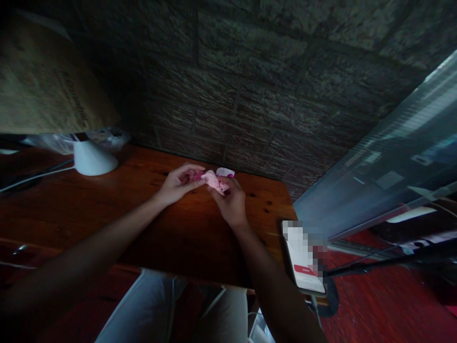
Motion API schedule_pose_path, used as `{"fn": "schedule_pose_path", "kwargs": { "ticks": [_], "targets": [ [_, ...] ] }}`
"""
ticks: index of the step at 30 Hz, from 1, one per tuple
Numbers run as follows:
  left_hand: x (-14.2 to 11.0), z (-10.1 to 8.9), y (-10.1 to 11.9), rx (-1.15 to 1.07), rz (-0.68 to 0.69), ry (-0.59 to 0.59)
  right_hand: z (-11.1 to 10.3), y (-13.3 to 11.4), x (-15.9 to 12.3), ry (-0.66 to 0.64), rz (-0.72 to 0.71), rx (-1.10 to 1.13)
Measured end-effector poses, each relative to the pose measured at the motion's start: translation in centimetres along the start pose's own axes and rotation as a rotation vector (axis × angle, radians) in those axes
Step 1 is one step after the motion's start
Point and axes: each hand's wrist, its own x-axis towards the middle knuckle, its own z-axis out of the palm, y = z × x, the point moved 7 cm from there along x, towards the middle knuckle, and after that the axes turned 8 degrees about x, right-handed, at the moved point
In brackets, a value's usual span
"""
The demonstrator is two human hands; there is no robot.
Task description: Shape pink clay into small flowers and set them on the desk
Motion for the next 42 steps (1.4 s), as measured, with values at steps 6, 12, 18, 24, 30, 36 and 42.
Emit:
{"fn": "schedule_pose_path", "kwargs": {
  "ticks": [6,12,18,24,30,36,42],
  "targets": [
    [-0.1,0.5,-0.5,-0.075,-0.116,-0.061,-0.3,-1.2,-0.1,0.009,-0.169,-0.135],
    [-0.1,0.7,-0.9,-0.145,-0.174,-0.078,0.1,-0.4,0.0,-0.024,-0.166,-0.065],
    [-0.2,0.6,-1.1,-0.228,-0.227,-0.060,1.3,2.0,0.0,-0.140,0.171,0.157],
    [-0.1,0.4,-1.2,-0.255,-0.235,-0.071,1.3,0.8,0.0,-0.169,0.117,0.155],
    [0.0,0.1,-0.6,-0.124,-0.170,-0.079,0.8,0.5,-0.1,-0.108,0.025,0.049],
    [-0.1,0.5,-0.7,-0.155,-0.183,-0.153,0.8,0.7,-0.2,-0.116,0.012,0.016],
    [-0.2,0.3,-0.5,-0.114,-0.138,-0.166,0.9,0.8,-0.2,-0.127,0.003,0.015]
  ]
}}
